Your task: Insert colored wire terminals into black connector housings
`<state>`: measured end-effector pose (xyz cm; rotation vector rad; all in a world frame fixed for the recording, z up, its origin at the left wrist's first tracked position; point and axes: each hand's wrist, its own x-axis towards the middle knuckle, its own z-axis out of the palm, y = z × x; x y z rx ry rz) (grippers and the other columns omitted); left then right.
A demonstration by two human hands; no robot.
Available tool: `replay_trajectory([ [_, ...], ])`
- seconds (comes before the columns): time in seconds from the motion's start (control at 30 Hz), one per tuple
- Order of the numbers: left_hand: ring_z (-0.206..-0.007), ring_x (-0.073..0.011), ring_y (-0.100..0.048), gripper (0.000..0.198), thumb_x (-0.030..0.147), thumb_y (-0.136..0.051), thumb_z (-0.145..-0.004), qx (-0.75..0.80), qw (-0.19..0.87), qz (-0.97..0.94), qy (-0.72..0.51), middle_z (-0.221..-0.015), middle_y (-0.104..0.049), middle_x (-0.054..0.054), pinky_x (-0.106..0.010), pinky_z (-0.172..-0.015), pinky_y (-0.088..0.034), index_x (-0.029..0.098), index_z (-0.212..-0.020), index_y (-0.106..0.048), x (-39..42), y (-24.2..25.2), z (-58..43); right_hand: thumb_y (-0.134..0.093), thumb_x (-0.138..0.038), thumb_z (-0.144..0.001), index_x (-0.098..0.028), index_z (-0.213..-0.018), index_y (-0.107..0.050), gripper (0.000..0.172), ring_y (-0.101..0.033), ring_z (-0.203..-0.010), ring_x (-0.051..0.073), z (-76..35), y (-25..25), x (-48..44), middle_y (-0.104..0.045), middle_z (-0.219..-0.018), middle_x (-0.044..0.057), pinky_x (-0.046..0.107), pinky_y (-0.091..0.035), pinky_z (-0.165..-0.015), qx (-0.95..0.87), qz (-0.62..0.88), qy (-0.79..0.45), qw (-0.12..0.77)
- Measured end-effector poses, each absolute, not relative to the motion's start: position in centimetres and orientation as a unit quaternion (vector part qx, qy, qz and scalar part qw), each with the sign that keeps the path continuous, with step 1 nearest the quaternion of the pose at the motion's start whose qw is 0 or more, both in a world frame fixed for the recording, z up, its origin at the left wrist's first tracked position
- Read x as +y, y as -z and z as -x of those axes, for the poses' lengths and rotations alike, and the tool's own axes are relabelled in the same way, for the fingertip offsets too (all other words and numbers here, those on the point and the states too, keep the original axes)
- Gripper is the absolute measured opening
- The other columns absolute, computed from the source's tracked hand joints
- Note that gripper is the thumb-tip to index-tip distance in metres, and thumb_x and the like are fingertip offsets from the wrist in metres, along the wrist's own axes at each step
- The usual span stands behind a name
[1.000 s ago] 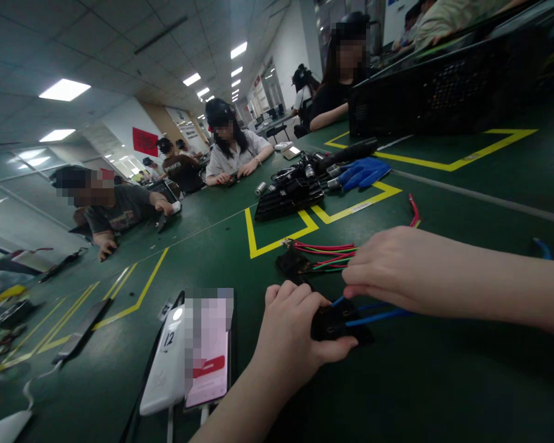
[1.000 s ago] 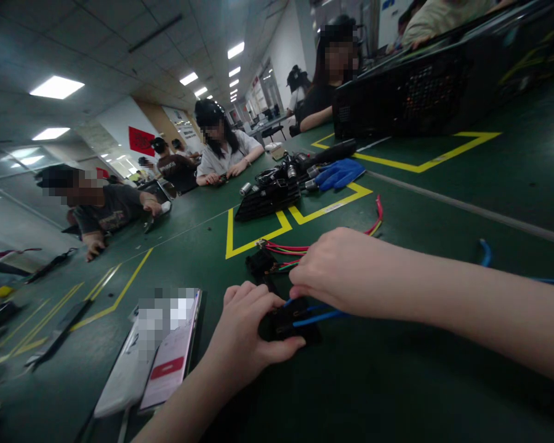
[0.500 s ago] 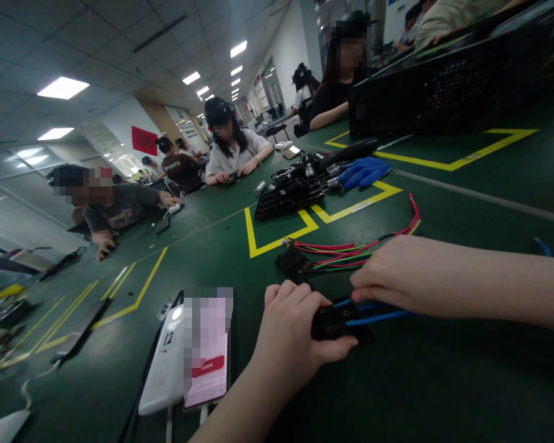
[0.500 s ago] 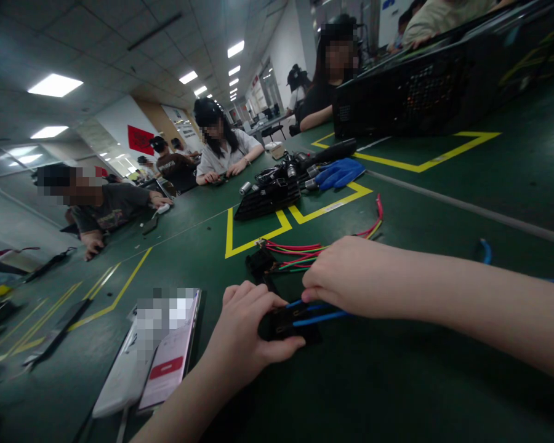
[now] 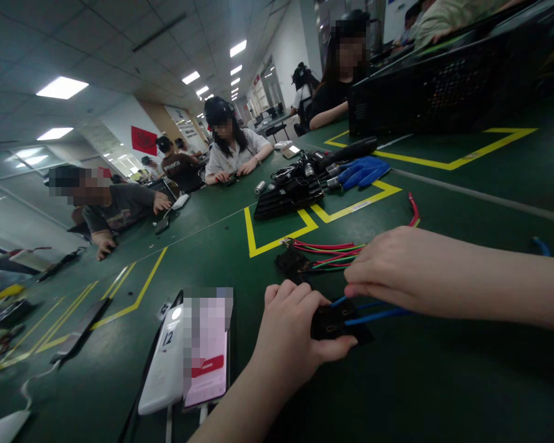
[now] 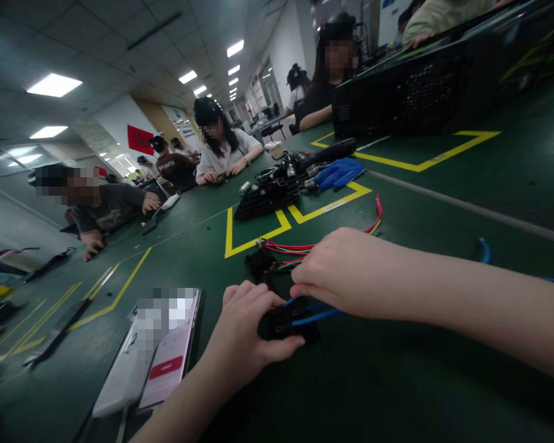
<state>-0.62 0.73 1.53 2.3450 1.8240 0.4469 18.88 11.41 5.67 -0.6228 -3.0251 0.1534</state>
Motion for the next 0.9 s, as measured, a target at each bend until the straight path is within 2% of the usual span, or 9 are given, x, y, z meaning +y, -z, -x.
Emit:
replay_trajectory([
  [0.1,-0.084,-0.0255,-0.055,0.037,0.045,-0.09,-0.069,0.609,0.077,-0.775,-0.148,-0.087,-0.068,-0.002,-0.04,-0.081,-0.036,0.022,-0.09,-0.069,0.6,-1.7,0.6,-0.047,-0.033,-0.096,-0.022,-0.07,-0.067,0.034,-0.059,-0.058,0.019,-18.9,-5.3,12.1,-0.068,-0.066,0.003,0.031,-0.034,-0.056,-0.963,0.235,-0.12,-0.05],
  [0.2,-0.085,-0.0255,-0.055,0.038,0.044,-0.09,-0.07,0.611,0.082,-0.773,-0.146,-0.088,-0.068,-0.002,-0.04,-0.081,-0.036,0.021,-0.091,-0.069,0.6,-1.8,0.5,-0.045,-0.034,-0.095,-0.022,-0.071,-0.067,0.035,-0.058,-0.058,0.018,-19.0,-5.0,12.5,-0.068,-0.066,0.002,0.031,-0.033,-0.056,-0.956,0.234,-0.162,-0.069],
  [0.3,-0.085,-0.0253,-0.055,0.037,0.045,-0.089,-0.071,0.611,0.085,-0.774,-0.145,-0.089,-0.068,-0.002,-0.04,-0.081,-0.036,0.021,-0.091,-0.069,0.6,-1.8,0.6,-0.043,-0.035,-0.096,-0.022,-0.071,-0.065,0.036,-0.056,-0.055,0.017,-19.0,-5.1,12.6,-0.067,-0.065,0.003,0.031,-0.032,-0.055,-0.958,0.228,-0.161,-0.061],
  [0.4,-0.085,-0.0251,-0.055,0.038,0.046,-0.089,-0.07,0.609,0.081,-0.775,-0.148,-0.088,-0.067,-0.002,-0.04,-0.081,-0.036,0.021,-0.089,-0.068,0.7,-1.7,0.6,-0.041,-0.037,-0.098,-0.021,-0.07,-0.064,0.039,-0.058,-0.058,0.018,-19.1,-5.3,12.4,-0.067,-0.066,0.003,0.031,-0.033,-0.057,-0.972,0.204,-0.116,-0.003],
  [0.53,-0.084,-0.0253,-0.055,0.037,0.046,-0.088,-0.07,0.61,0.071,-0.775,-0.147,-0.088,-0.067,-0.002,-0.039,-0.079,-0.036,0.021,-0.087,-0.067,0.7,-1.6,0.6,-0.043,-0.03,-0.099,-0.02,-0.076,-0.066,0.034,-0.064,-0.065,0.021,-19.1,-5.7,10.9,-0.069,-0.071,0.005,0.033,-0.037,-0.061,-0.985,0.147,-0.047,0.074],
  [0.7,-0.083,-0.0253,-0.055,0.037,0.045,-0.088,-0.07,0.613,0.075,-0.773,-0.148,-0.087,-0.067,-0.002,-0.038,-0.077,-0.036,0.02,-0.084,-0.065,0.7,-1.5,0.4,-0.047,-0.027,-0.098,-0.02,-0.076,-0.067,0.03,-0.064,-0.063,0.02,-19.1,-5.9,10.0,-0.07,-0.069,0.006,0.033,-0.037,-0.06,-0.988,0.119,-0.01,0.099],
  [0.8,-0.083,-0.0249,-0.056,0.037,0.044,-0.088,-0.069,0.611,0.076,-0.774,-0.15,-0.087,-0.067,-0.002,-0.038,-0.077,-0.035,0.02,-0.085,-0.065,0.7,-1.5,0.4,-0.048,-0.028,-0.097,-0.02,-0.074,-0.066,0.031,-0.062,-0.06,0.019,-19.1,-6.0,10.8,-0.069,-0.068,0.005,0.031,-0.036,-0.059,-0.986,0.142,-0.02,0.087],
  [0.9,-0.083,-0.0245,-0.056,0.036,0.043,-0.088,-0.07,0.61,0.076,-0.774,-0.15,-0.087,-0.068,-0.001,-0.038,-0.078,-0.036,0.021,-0.086,-0.065,0.6,-1.6,0.4,-0.046,-0.03,-0.097,-0.021,-0.07,-0.065,0.034,-0.06,-0.057,0.018,-19.1,-6.0,11.9,-0.066,-0.063,0.002,0.03,-0.034,-0.056,-0.981,0.182,-0.068,0.018],
])
